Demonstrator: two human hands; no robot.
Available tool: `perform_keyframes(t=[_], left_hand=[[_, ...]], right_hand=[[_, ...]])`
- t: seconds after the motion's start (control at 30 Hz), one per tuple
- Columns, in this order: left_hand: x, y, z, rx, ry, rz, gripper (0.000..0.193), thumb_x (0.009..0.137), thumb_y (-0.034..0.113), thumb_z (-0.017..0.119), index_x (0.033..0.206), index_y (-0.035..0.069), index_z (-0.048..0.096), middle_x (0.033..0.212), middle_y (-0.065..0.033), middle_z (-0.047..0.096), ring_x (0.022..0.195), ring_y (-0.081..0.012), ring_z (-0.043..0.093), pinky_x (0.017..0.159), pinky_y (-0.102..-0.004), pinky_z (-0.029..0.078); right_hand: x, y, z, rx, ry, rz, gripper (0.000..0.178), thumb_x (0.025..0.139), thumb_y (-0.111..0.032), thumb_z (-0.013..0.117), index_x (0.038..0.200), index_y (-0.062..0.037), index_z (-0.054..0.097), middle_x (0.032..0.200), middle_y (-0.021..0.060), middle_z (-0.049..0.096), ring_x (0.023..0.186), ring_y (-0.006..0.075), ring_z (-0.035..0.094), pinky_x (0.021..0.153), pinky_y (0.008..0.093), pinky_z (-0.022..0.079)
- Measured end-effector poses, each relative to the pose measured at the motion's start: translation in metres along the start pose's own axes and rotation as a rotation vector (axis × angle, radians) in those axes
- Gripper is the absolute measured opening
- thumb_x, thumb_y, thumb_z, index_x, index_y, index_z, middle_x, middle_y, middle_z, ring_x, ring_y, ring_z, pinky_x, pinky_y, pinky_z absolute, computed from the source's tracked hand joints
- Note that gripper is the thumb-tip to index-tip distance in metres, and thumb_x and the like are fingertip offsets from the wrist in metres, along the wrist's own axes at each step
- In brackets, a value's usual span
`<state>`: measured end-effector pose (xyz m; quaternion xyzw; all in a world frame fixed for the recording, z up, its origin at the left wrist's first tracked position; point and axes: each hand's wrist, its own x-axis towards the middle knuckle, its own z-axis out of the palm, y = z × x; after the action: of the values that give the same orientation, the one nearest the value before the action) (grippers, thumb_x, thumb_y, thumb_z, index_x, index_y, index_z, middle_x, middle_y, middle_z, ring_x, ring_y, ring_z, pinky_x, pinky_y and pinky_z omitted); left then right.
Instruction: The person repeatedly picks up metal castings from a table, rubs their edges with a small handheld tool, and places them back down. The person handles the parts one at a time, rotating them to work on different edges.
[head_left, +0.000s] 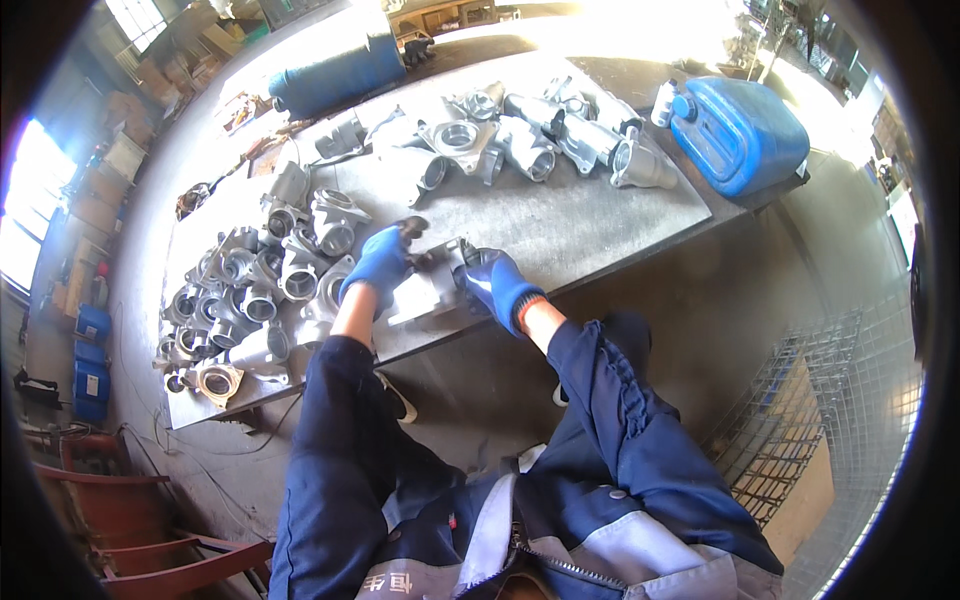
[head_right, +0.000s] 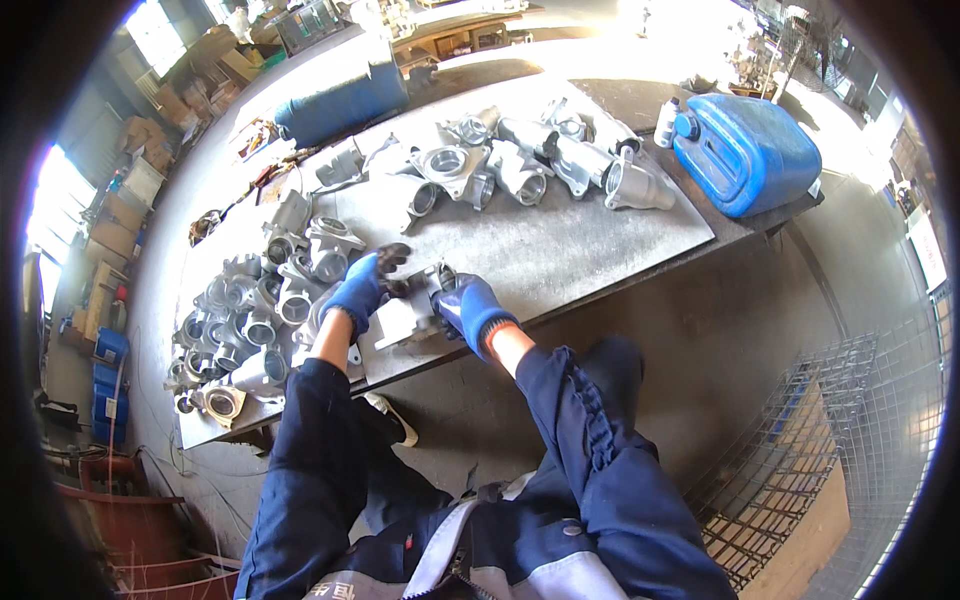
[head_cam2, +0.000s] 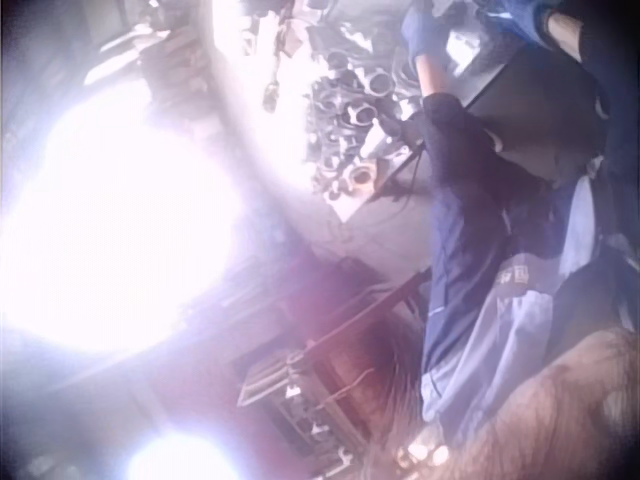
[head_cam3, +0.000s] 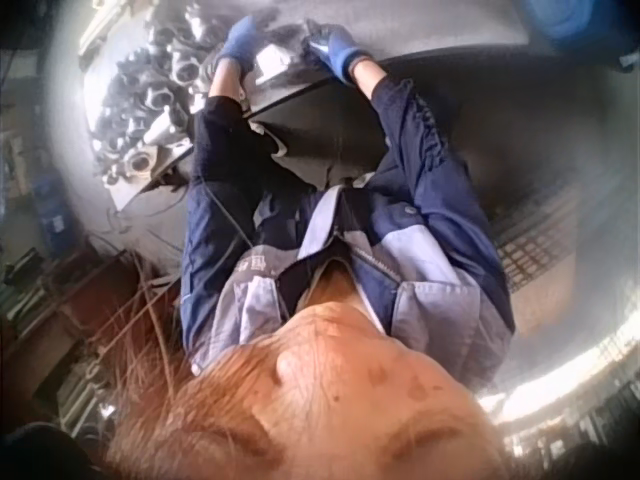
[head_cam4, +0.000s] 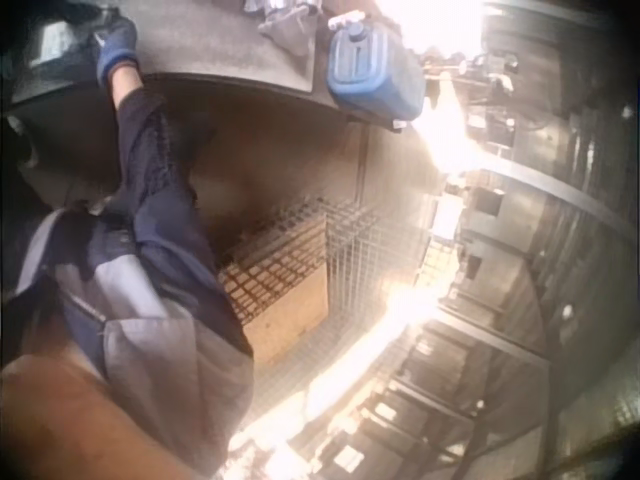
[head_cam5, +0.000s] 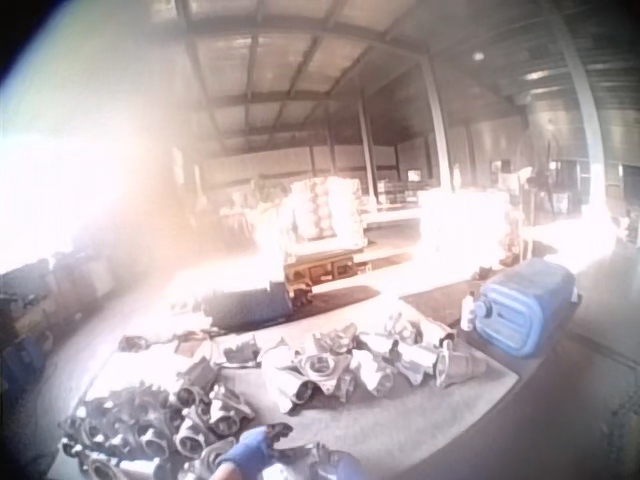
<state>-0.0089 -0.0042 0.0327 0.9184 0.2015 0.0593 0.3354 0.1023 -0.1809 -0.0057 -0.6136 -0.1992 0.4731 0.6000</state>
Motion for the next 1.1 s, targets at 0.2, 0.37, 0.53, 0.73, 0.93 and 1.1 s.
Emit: perform_keyframes(t=[0.2,0.37,0.53,0.73,0.93,1.1], left_hand=[[-0.032,-0.006,0.026,-0.018,-0.089,0.065,0.062,0.069,0.016,0.078,0.127,0.005,0.055,0.118,-0.0165,0.064,0.108,-0.032,0.062,0.095,-0.0369,0.048],[-0.024,0.0,0.073,0.312,0.452,0.088,0.031,0.064,0.004,0.067,0.094,0.012,0.064,0.1,-0.0118,0.065,0.095,-0.0343,0.061,0.081,-0.0436,0.049],[-0.02,-0.008,0.082,0.332,0.521,0.147,0.031,0.064,0.005,0.068,0.095,0.009,0.063,0.093,-0.0155,0.065,0.089,-0.0386,0.061,0.078,-0.0441,0.049],[-0.021,-0.003,0.084,0.42,0.493,0.049,0.027,0.064,0.008,0.071,0.089,0.01,0.061,0.089,-0.0147,0.064,0.085,-0.0377,0.061,0.073,-0.0462,0.049],[-0.015,-0.003,0.082,0.505,0.378,-0.054,0.028,0.069,0.011,0.069,0.095,0.013,0.059,0.093,-0.0123,0.063,0.088,-0.0328,0.063,0.075,-0.044,0.051],[-0.011,0.006,0.065,0.42,0.289,-0.102,0.024,0.074,0.01,0.063,0.099,0.012,0.06,0.094,-0.0155,0.064,0.089,-0.0354,0.063,0.076,-0.0455,0.051]], right_hand=[[0.017,-0.024,-0.029,0.112,-0.133,0.328,0.02,0.089,-0.021,0.059,0.076,-0.006,0.06,0.066,0.0058,0.06,0.051,0.0198,0.056,0.047,0.0348,0.046],[0.022,-0.01,-0.063,-0.967,0.09,-0.021,0.019,0.088,-0.021,0.055,0.095,-0.007,0.066,0.083,0.0201,0.066,0.078,0.0351,0.065,0.068,0.0454,0.051],[0.033,-0.001,-0.054,-1.516,0.267,-0.283,0.021,0.088,-0.018,0.05,0.094,-0.0096,0.068,0.088,0.0161,0.07,0.083,0.0343,0.069,0.073,0.046,0.053],[0.014,-0.016,-0.032,-1.526,0.252,-0.252,0.021,0.088,-0.018,0.052,0.094,-0.0083,0.07,0.089,0.0152,0.071,0.083,0.0313,0.071,0.072,0.043,0.055],[-0.011,0.005,-0.029,-1.476,0.217,-0.255,0.019,0.088,-0.015,0.051,0.09,-0.0077,0.068,0.083,0.0182,0.069,0.079,0.0353,0.069,0.071,0.0447,0.055],[-0.017,0.019,-0.031,-1.22,0.213,-0.209,0.021,0.09,-0.02,0.052,0.09,-0.0075,0.069,0.086,0.0188,0.069,0.082,0.0341,0.069,0.071,0.0451,0.054]])
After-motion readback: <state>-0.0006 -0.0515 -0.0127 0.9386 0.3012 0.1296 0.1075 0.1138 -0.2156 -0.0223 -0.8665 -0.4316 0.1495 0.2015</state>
